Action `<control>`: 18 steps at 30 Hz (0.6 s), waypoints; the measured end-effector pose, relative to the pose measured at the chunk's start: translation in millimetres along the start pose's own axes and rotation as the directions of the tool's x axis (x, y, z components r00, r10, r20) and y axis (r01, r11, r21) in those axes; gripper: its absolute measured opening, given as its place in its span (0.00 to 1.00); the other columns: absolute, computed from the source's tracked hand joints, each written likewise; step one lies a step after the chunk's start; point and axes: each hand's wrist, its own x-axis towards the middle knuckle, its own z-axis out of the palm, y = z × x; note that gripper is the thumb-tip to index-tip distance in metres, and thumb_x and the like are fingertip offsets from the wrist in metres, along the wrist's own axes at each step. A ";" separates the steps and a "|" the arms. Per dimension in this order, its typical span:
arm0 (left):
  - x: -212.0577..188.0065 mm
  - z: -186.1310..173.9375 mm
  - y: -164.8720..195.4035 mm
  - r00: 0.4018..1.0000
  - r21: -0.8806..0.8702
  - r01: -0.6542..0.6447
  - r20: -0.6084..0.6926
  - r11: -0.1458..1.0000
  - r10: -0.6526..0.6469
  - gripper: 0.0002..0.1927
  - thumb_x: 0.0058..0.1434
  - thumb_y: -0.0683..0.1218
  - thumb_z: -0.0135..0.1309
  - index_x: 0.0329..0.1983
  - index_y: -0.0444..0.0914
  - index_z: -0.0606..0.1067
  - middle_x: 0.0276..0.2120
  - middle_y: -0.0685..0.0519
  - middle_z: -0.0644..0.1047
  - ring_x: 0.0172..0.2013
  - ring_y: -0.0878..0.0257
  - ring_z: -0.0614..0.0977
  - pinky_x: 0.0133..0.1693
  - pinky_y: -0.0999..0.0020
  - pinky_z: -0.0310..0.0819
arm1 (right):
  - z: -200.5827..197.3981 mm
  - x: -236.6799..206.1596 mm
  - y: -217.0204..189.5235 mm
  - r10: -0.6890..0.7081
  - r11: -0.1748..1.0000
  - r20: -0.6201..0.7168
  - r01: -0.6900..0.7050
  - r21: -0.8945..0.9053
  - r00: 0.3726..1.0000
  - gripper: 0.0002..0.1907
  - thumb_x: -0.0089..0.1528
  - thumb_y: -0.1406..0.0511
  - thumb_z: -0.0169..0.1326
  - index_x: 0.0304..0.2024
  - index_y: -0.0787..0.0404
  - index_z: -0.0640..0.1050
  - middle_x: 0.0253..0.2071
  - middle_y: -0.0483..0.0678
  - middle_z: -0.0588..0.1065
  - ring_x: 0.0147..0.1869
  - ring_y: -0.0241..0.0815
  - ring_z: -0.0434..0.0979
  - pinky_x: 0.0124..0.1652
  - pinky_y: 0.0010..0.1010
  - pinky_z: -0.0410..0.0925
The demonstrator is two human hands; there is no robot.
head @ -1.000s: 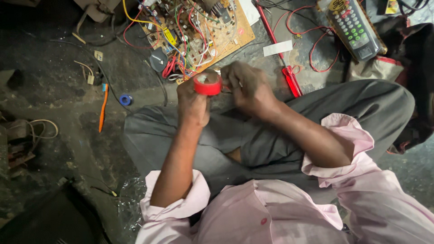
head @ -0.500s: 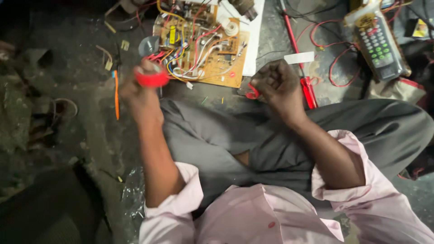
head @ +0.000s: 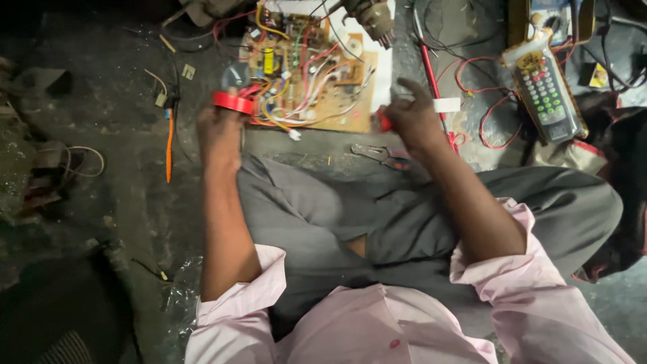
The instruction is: The person sits on the floor and repairs an electronic device by connecting and insulating wires. They use pliers to strip wire ends and red electrical tape to wrap connections on a circuit board and a motor assembly.
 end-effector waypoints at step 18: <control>5.0 -135.7 3.3 0.927 0.928 0.173 -0.267 0.329 0.265 0.13 0.56 0.50 0.62 0.30 0.33 0.80 0.34 0.35 0.81 0.37 0.37 0.82 0.39 0.44 0.76 | 44.2 -58.7 -59.4 -0.291 0.956 -0.138 0.286 -0.058 0.947 0.25 0.63 0.69 0.61 0.59 0.72 0.69 0.34 0.44 0.77 0.35 0.31 0.76 0.35 0.24 0.73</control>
